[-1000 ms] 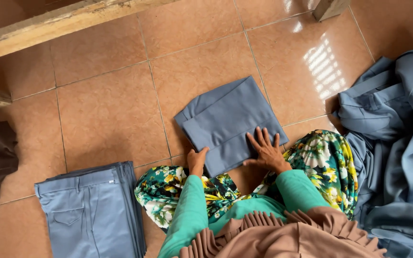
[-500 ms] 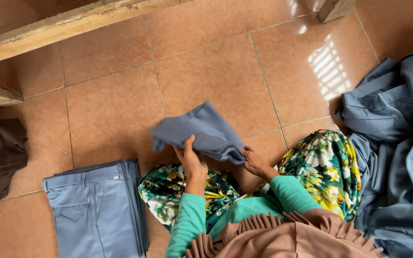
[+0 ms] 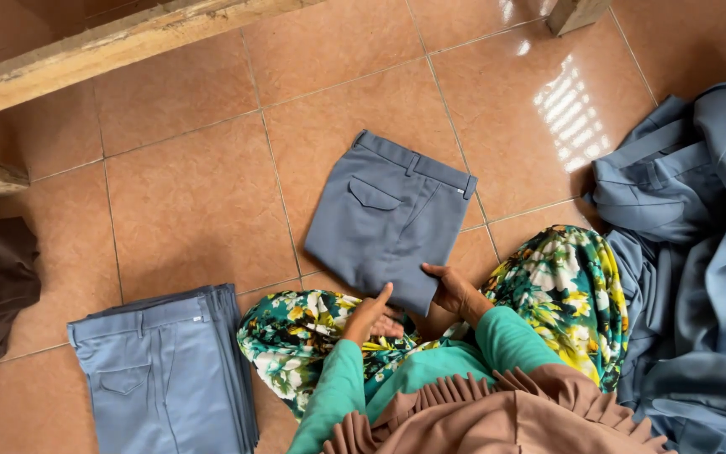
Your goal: The person sits on a tiled floor and folds multiple pairs of gray trousers by hand. Each pair is laid flat, legs aligned, then folded in half and again into a compact rectangle before being stacked to the left.
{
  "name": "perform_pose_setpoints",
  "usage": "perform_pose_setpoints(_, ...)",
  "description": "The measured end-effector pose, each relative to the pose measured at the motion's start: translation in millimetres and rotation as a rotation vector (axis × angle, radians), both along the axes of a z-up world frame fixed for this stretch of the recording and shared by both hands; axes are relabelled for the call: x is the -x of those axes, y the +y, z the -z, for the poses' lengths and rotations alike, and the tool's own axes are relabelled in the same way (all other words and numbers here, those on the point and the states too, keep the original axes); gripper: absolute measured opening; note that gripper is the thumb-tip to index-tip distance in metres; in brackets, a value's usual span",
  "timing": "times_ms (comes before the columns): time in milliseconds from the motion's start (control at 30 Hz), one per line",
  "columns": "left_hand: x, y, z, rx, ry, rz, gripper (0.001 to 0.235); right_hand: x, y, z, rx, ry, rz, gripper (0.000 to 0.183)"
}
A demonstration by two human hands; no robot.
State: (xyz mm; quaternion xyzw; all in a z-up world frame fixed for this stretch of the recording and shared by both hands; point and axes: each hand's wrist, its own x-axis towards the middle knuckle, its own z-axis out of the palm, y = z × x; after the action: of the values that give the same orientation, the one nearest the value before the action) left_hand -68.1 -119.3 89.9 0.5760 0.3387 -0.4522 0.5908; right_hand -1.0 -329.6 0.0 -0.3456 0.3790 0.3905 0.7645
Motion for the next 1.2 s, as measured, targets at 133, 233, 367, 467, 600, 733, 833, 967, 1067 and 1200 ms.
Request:
perform_pose_setpoints(133,-18,-23,-9,0.285,-0.058,-0.675,0.099,1,6,8,-0.064,-0.008,0.061,0.065)
perform_pose_setpoints(233,-16,-43,3,0.229,-0.172,-1.034,0.102,3,9,-5,-0.079,-0.021,0.060,0.059)
perform_pose_setpoints(367,-10,-47,4,0.060,-0.317,-1.065,0.085,-11,14,-51,-0.015,-0.110,0.028,0.071)
perform_pose_setpoints(467,-5,-27,-18,0.020,-0.378,-1.060,0.078,-40,-5,-30,0.045,-0.153,0.085,0.066)
perform_pose_setpoints(600,6,5,-45,0.120,-0.367,-1.120,0.091,-107,-71,108,0.199,-0.203,0.219,0.026)
perform_pose_setpoints(733,8,55,-70,0.208,-0.429,-1.219,0.091,-121,11,-19,0.285,-0.277,0.138,0.026)
perform_pose_setpoints(833,18,110,-83,0.195,-0.541,-1.297,0.083,-146,72,-61,0.317,-0.474,0.030,0.033)
perform_pose_setpoints(967,67,190,-144,0.134,-0.780,-1.451,0.060,-158,192,-121,0.032,-0.622,-0.101,0.035)
perform_pose_setpoints(1067,137,228,-180,0.003,-0.844,-1.542,0.062,-121,293,-174,-0.140,-0.714,-0.225,0.057)
perform_pose_setpoints(1200,228,248,-218,-0.326,-0.790,-1.669,0.056,-28,398,-224,-0.198,-0.772,-0.397,0.064)
